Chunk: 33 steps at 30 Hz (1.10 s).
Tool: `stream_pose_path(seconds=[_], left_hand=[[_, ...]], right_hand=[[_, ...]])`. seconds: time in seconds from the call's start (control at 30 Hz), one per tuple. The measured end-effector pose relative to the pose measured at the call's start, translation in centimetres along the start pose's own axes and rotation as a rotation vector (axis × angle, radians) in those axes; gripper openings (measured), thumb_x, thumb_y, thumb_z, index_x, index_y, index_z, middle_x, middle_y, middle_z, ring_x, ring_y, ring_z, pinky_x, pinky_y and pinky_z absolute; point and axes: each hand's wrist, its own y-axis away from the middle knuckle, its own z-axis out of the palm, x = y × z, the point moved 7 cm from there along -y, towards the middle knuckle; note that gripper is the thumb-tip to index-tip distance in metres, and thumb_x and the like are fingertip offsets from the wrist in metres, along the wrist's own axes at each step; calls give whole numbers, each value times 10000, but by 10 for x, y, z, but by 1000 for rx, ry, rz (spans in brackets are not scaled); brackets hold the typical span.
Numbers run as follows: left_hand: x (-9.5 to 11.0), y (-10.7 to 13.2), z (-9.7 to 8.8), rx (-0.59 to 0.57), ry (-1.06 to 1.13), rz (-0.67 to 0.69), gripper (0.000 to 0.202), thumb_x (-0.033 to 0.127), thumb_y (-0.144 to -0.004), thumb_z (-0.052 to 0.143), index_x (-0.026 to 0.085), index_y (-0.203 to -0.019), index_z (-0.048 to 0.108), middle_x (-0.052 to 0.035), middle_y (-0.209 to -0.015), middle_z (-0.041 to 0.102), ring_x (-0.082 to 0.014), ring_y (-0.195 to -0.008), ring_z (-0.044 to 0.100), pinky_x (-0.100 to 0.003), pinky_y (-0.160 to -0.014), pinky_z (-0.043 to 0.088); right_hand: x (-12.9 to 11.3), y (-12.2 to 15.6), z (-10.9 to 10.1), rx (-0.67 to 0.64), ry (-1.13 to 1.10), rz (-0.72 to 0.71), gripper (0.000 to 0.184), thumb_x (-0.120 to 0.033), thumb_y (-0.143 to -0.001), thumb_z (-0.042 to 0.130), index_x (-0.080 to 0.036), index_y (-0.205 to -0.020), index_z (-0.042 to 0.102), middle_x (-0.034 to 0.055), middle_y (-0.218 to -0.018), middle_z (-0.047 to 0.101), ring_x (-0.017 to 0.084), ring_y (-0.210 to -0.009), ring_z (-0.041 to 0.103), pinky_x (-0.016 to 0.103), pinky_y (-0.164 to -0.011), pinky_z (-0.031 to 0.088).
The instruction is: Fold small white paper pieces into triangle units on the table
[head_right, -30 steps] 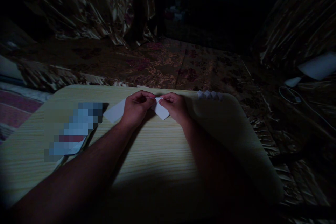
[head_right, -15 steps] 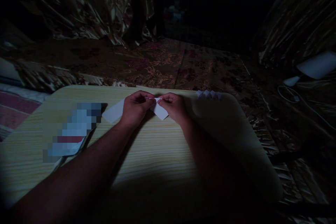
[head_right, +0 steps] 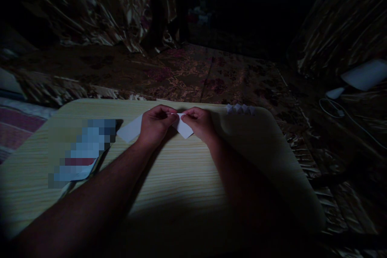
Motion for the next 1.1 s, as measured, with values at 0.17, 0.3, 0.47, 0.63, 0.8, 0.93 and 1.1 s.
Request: stream_pose_path(seconds=[0.17,0.3,0.47,0.63,0.8,0.93,1.1], left_hand=[[1,0,0,-8,2,4,147,222,-656,732,161,-786,703,-5,-691,646,-101,-590,540,-218,-566,431],[0,0,0,0,-3,8,147,229,-656,732,166,-787,706,-6,-694,644,-104,-591,537,-218,-563,427],[0,0,0,1,6,2,144,229,-653,731,169,-781,707,-7,-688,644,-106,-583,533,-222,-556,422],[0,0,0,4,-2,1,141,228,-648,731,169,-774,707,-7,-685,645,-106,-576,526,-222,-544,412],[0,0,1,-5,8,15,138,222,-657,730,165,-780,703,-2,-678,634,-100,-579,521,-219,-555,408],[1,1,2,-12,0,10,138,223,-656,726,167,-779,701,1,-672,630,-98,-568,519,-218,-547,403],[3,3,6,-52,-26,10,143,223,-652,726,168,-783,703,-2,-673,652,-101,-553,523,-218,-531,396]], right_hand=[[-1,1,0,9,13,5,214,-341,-671,718,-174,-785,650,1,-671,676,124,-538,583,225,-483,414],[-1,0,0,12,19,-1,213,-348,-674,715,-174,-781,654,-2,-656,664,122,-534,575,225,-480,402],[-1,0,-1,18,18,-5,207,-352,-676,711,-177,-769,652,-2,-661,664,121,-541,572,232,-497,410],[-1,0,-2,25,39,-3,200,-354,-678,705,-181,-763,651,-5,-647,655,123,-540,567,232,-493,403],[0,-1,-2,25,35,-12,196,-351,-683,703,-179,-761,652,-9,-635,647,119,-529,557,228,-482,390],[1,-1,-3,41,63,-13,185,-347,-683,693,-180,-747,648,-14,-620,637,118,-522,549,226,-478,383],[-1,0,-1,36,78,-23,164,-325,-677,687,-175,-736,657,-14,-621,640,115,-522,546,224,-481,382]])
